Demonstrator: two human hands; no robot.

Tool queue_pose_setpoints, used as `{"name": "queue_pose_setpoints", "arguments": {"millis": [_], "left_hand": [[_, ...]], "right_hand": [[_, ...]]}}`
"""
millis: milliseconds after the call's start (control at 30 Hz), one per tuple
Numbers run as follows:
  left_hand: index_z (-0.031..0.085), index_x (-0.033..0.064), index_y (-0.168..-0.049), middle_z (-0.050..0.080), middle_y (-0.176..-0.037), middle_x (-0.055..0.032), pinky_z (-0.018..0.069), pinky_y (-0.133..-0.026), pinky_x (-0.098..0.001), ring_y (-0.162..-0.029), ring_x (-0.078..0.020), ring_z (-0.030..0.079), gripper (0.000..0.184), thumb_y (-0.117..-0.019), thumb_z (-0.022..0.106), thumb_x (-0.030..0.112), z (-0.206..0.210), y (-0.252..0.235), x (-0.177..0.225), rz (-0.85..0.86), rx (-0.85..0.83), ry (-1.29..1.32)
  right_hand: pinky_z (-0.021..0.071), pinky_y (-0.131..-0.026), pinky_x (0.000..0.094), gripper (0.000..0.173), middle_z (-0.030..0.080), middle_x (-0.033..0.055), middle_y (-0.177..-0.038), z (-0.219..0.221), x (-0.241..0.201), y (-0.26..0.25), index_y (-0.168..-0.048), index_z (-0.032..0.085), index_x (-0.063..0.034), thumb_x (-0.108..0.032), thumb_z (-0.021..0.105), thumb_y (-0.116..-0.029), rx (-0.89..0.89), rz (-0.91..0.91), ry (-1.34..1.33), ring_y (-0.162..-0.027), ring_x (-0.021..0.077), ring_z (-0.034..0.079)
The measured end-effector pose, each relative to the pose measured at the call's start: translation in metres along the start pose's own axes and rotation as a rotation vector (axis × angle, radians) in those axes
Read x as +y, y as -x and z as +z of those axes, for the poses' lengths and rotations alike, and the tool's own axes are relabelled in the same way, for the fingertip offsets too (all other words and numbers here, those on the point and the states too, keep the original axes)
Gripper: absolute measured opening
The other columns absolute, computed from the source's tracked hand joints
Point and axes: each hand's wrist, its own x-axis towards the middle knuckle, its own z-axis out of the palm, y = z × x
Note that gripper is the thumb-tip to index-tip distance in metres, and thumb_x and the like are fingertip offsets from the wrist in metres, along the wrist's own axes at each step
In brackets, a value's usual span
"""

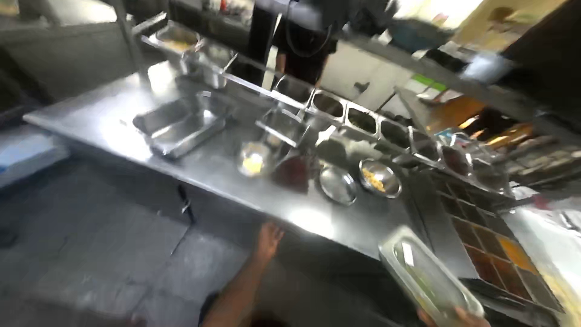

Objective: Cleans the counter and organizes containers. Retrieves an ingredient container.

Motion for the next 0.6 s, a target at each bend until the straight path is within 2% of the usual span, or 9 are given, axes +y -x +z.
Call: {"name": "queue_pose_setpoints", "arguments": {"millis": [67, 133, 167, 233, 333, 400, 467, 533, 600], "left_hand": [[0.044, 0.0047, -0.148, 0.052, -0.142, -0.018, 0.0482, -0.1, -0.0481, -0.124, -0.0312, 0.056, 0.047, -0.1105, 0.042, 0.034, -0.012, -0.007, -0.009, 0.022, -0.003, -0.019], [0.042, 0.0078, -0.151, 0.05, -0.147, -0.0155, 0.0462, -0.104, -0.0494, -0.13, -0.0305, 0.053, 0.054, -0.1095, 0.043, 0.042, -0.019, 0.003, -0.015, 0.05, -0.011, -0.056], [0.044, 0.0094, -0.15, 0.052, -0.145, -0.0141, 0.0474, -0.102, -0.0489, -0.127, -0.0296, 0.054, 0.054, -0.1084, 0.046, 0.044, -0.019, 0.009, -0.021, 0.067, -0.007, -0.073], [0.049, 0.0126, -0.145, 0.058, -0.138, -0.0105, 0.0488, -0.095, -0.0461, -0.119, -0.0262, 0.058, 0.048, -0.1068, 0.05, 0.042, -0.018, 0.016, -0.042, 0.066, -0.009, -0.149], [0.046, 0.0133, -0.15, 0.048, -0.152, -0.0127, 0.0458, -0.103, -0.0536, -0.133, -0.032, 0.052, 0.048, -0.1057, 0.055, 0.031, -0.014, 0.021, -0.092, 0.04, -0.072, -0.094], [0.038, 0.008, -0.151, 0.048, -0.148, -0.0168, 0.0483, -0.1, -0.0488, -0.126, -0.0304, 0.054, 0.048, -0.1057, 0.051, 0.016, 0.008, 0.011, -0.111, 0.104, -0.062, 0.101], [0.033, 0.0051, -0.153, 0.045, -0.147, -0.0203, 0.0492, -0.1, -0.0473, -0.123, -0.0312, 0.055, 0.051, -0.1052, 0.05, 0.01, 0.031, 0.004, -0.113, 0.133, -0.025, 0.194], [0.042, 0.0008, -0.144, 0.051, -0.136, -0.0226, 0.0519, -0.091, -0.0467, -0.111, -0.0311, 0.058, 0.044, -0.1038, 0.055, 0.013, 0.039, 0.002, -0.119, 0.185, 0.068, 0.082], [0.047, 0.0042, -0.138, 0.059, -0.123, -0.0235, 0.0546, -0.083, -0.0505, -0.102, -0.0334, 0.062, 0.046, -0.1001, 0.066, 0.024, 0.024, 0.006, -0.134, 0.287, 0.133, -0.094]], "right_hand": [[0.0644, -0.064, 0.0415, 0.019, 0.072, 0.0008, -0.089, 0.005, -0.002, -0.015, -0.115, 0.051, -0.0148, -0.016, 0.038, -0.1012, -0.034, 0.043, 0.096, -0.078, 0.018, 0.074], [0.0641, -0.063, 0.0388, 0.021, 0.072, -0.0012, -0.084, 0.01, -0.006, -0.022, -0.112, 0.052, -0.015, -0.017, 0.032, -0.1036, -0.066, 0.085, 0.172, -0.074, 0.0157, 0.073], [0.0643, -0.063, 0.0388, 0.022, 0.071, -0.0015, -0.083, 0.008, -0.008, -0.026, -0.111, 0.051, -0.0151, -0.017, 0.031, -0.1038, -0.102, 0.094, 0.195, -0.074, 0.0153, 0.073], [0.0644, -0.063, 0.0399, 0.021, 0.072, -0.0008, -0.081, 0.0, -0.006, -0.042, -0.11, 0.052, -0.0148, -0.015, 0.033, -0.1013, -0.184, 0.102, 0.212, -0.071, 0.0158, 0.073], [0.0646, -0.063, 0.0409, 0.021, 0.073, 0.0006, -0.082, -0.012, 0.005, -0.06, -0.109, 0.054, -0.0134, -0.015, 0.035, -0.1, -0.25, 0.136, 0.238, -0.072, 0.0172, 0.074], [0.0648, -0.064, 0.0407, 0.021, 0.072, -0.0007, -0.083, -0.013, 0.01, -0.065, -0.112, 0.052, -0.0143, -0.015, 0.034, -0.1001, -0.285, 0.155, 0.281, -0.074, 0.0161, 0.074], [0.0648, -0.065, 0.0408, 0.023, 0.073, -0.0006, -0.086, -0.014, 0.011, -0.066, -0.112, 0.052, -0.0145, -0.015, 0.033, -0.0999, -0.31, 0.16, 0.309, -0.076, 0.0165, 0.074], [0.0649, -0.064, 0.0394, 0.025, 0.073, -0.0004, -0.086, -0.015, 0.011, -0.06, -0.109, 0.054, -0.0146, -0.015, 0.031, -0.1016, -0.327, 0.152, 0.324, -0.076, 0.0158, 0.074], [0.0636, -0.06, 0.0341, 0.028, 0.074, 0.0003, -0.08, -0.014, 0.015, -0.057, -0.102, 0.06, -0.014, -0.015, 0.031, -0.1009, -0.36, 0.148, 0.319, -0.069, 0.0124, 0.073]]}}
